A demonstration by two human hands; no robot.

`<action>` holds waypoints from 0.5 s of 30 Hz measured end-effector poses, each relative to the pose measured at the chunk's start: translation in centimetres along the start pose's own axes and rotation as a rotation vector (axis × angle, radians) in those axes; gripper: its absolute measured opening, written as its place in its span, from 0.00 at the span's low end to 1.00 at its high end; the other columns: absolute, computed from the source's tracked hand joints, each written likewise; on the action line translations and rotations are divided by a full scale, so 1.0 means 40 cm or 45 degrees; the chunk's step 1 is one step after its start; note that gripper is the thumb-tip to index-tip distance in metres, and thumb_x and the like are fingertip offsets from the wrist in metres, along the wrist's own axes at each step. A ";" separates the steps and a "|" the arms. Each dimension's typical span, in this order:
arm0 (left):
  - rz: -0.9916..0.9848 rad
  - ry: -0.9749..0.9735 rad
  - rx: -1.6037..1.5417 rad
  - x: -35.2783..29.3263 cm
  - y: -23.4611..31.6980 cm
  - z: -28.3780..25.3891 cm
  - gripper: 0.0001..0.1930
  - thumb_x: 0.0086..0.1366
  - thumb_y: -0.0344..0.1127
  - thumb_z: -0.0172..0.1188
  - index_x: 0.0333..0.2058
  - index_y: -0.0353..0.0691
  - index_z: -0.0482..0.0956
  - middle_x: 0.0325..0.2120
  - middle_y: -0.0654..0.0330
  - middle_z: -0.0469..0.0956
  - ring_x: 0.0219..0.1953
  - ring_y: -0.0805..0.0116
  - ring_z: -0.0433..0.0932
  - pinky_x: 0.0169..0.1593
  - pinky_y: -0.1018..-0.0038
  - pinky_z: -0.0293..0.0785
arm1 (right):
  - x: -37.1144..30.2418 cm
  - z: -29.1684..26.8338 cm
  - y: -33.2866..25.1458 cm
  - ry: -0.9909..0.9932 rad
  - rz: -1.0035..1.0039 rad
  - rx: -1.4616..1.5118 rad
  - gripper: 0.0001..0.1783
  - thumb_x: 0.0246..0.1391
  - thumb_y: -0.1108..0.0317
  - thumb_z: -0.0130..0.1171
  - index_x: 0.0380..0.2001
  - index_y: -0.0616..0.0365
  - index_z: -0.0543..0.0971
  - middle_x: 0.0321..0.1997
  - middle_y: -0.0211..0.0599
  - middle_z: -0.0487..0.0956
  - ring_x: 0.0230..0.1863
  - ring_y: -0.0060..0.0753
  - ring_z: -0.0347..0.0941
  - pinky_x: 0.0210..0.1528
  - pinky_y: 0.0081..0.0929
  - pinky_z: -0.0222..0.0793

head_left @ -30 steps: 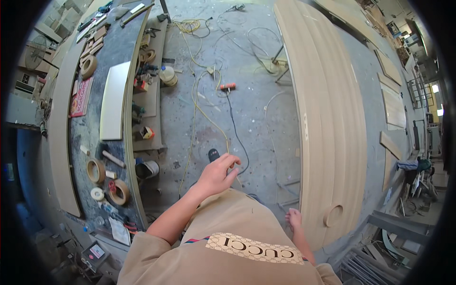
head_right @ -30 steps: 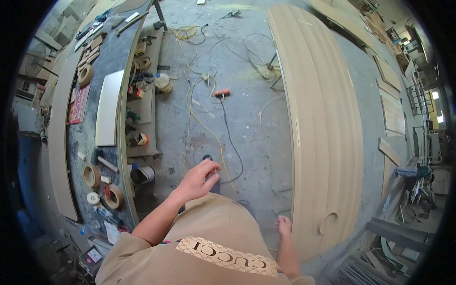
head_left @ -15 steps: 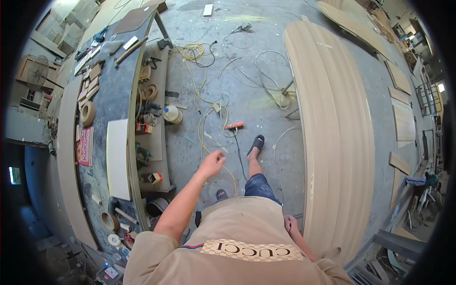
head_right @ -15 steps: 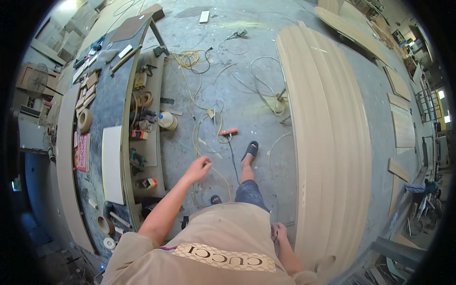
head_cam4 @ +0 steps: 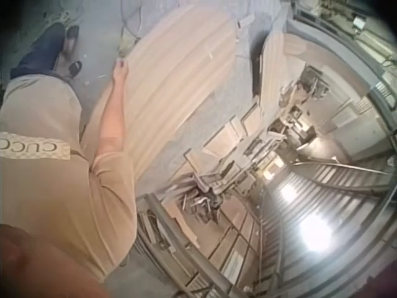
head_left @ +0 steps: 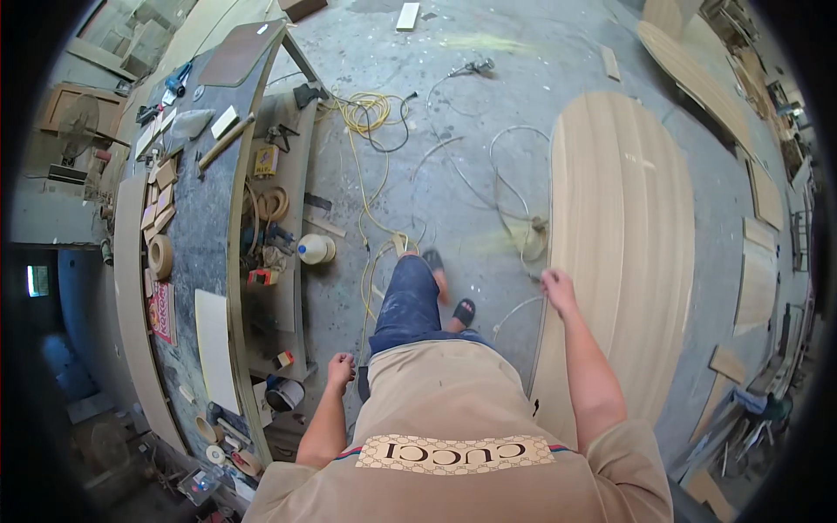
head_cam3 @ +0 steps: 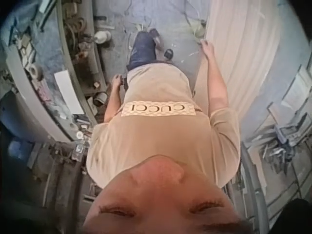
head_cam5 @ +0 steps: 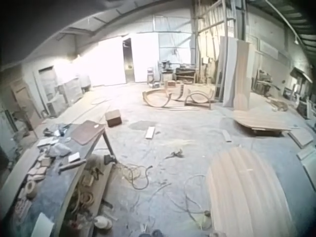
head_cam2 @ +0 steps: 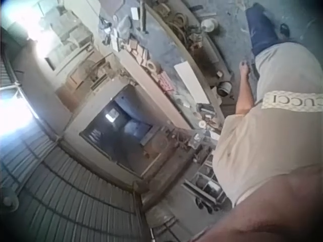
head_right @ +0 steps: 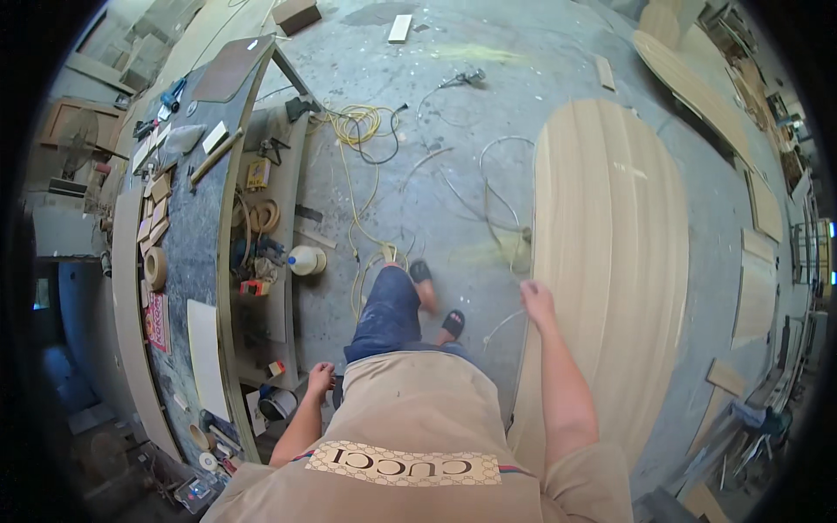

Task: Applying veneer strips to a curved wooden panel and preparing to use a spray gun for finishing.

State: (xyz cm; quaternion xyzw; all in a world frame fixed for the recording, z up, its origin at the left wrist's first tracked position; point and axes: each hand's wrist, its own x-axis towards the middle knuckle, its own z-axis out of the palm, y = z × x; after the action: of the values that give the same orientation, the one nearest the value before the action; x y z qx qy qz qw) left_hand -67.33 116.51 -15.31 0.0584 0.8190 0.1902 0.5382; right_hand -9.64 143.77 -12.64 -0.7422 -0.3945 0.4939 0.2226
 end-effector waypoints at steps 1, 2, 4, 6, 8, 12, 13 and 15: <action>-0.003 -0.026 0.010 0.022 0.053 0.034 0.07 0.70 0.38 0.58 0.41 0.42 0.78 0.24 0.65 0.75 0.22 0.73 0.72 0.24 0.73 0.68 | 0.090 0.002 -0.092 0.021 -0.072 0.030 0.16 0.67 0.58 0.59 0.44 0.61 0.82 0.30 0.32 0.81 0.31 0.24 0.76 0.35 0.25 0.73; -0.004 -0.053 0.019 0.049 0.108 0.070 0.09 0.70 0.38 0.59 0.43 0.40 0.78 0.25 0.64 0.76 0.22 0.72 0.73 0.24 0.72 0.69 | 0.160 0.007 -0.171 0.048 -0.100 0.071 0.16 0.68 0.57 0.58 0.44 0.61 0.81 0.30 0.30 0.80 0.30 0.23 0.76 0.33 0.23 0.72; -0.041 -0.123 0.144 0.130 0.242 0.130 0.11 0.69 0.39 0.60 0.45 0.39 0.79 0.27 0.61 0.78 0.22 0.70 0.75 0.24 0.71 0.72 | 0.271 0.027 -0.305 -0.009 -0.147 0.099 0.18 0.67 0.58 0.59 0.46 0.63 0.81 0.33 0.33 0.82 0.32 0.26 0.77 0.37 0.27 0.74; 0.010 -0.134 0.259 0.223 0.403 0.172 0.12 0.68 0.41 0.62 0.43 0.39 0.80 0.28 0.60 0.80 0.22 0.68 0.77 0.25 0.69 0.74 | 0.367 0.057 -0.417 -0.036 -0.101 0.079 0.19 0.66 0.58 0.60 0.47 0.64 0.81 0.34 0.35 0.83 0.32 0.27 0.78 0.38 0.27 0.75; 0.008 -0.145 0.351 0.322 0.605 0.194 0.14 0.67 0.42 0.62 0.42 0.38 0.81 0.27 0.60 0.81 0.23 0.67 0.78 0.26 0.69 0.75 | 0.426 0.090 -0.487 -0.050 0.048 0.152 0.17 0.67 0.59 0.59 0.48 0.63 0.81 0.34 0.34 0.82 0.32 0.25 0.77 0.35 0.25 0.74; 0.239 -0.195 0.254 0.488 1.072 0.206 0.14 0.69 0.41 0.60 0.43 0.35 0.81 0.24 0.62 0.79 0.23 0.72 0.76 0.26 0.70 0.73 | 0.486 0.116 -0.531 -0.109 0.364 0.174 0.14 0.68 0.61 0.58 0.47 0.61 0.81 0.32 0.32 0.81 0.31 0.21 0.76 0.29 0.21 0.70; 0.411 -0.144 0.230 0.515 1.204 0.213 0.14 0.69 0.41 0.60 0.42 0.35 0.81 0.24 0.62 0.78 0.23 0.73 0.75 0.26 0.70 0.72 | 0.516 0.116 -0.547 -0.125 0.360 0.224 0.15 0.68 0.59 0.58 0.46 0.60 0.81 0.33 0.31 0.81 0.31 0.21 0.76 0.29 0.21 0.71; 0.620 -0.085 0.218 0.563 1.481 0.228 0.13 0.70 0.41 0.60 0.41 0.36 0.80 0.24 0.63 0.78 0.23 0.75 0.74 0.26 0.72 0.71 | 0.582 0.107 -0.588 -0.064 0.430 0.239 0.16 0.69 0.55 0.58 0.46 0.57 0.80 0.35 0.29 0.81 0.31 0.20 0.76 0.31 0.23 0.73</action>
State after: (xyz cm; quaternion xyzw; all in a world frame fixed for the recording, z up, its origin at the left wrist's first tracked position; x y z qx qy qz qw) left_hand -74.86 180.11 -15.65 0.3055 0.7756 0.2420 0.4965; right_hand -17.44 176.14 -10.46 -0.7613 -0.2220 0.5774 0.1946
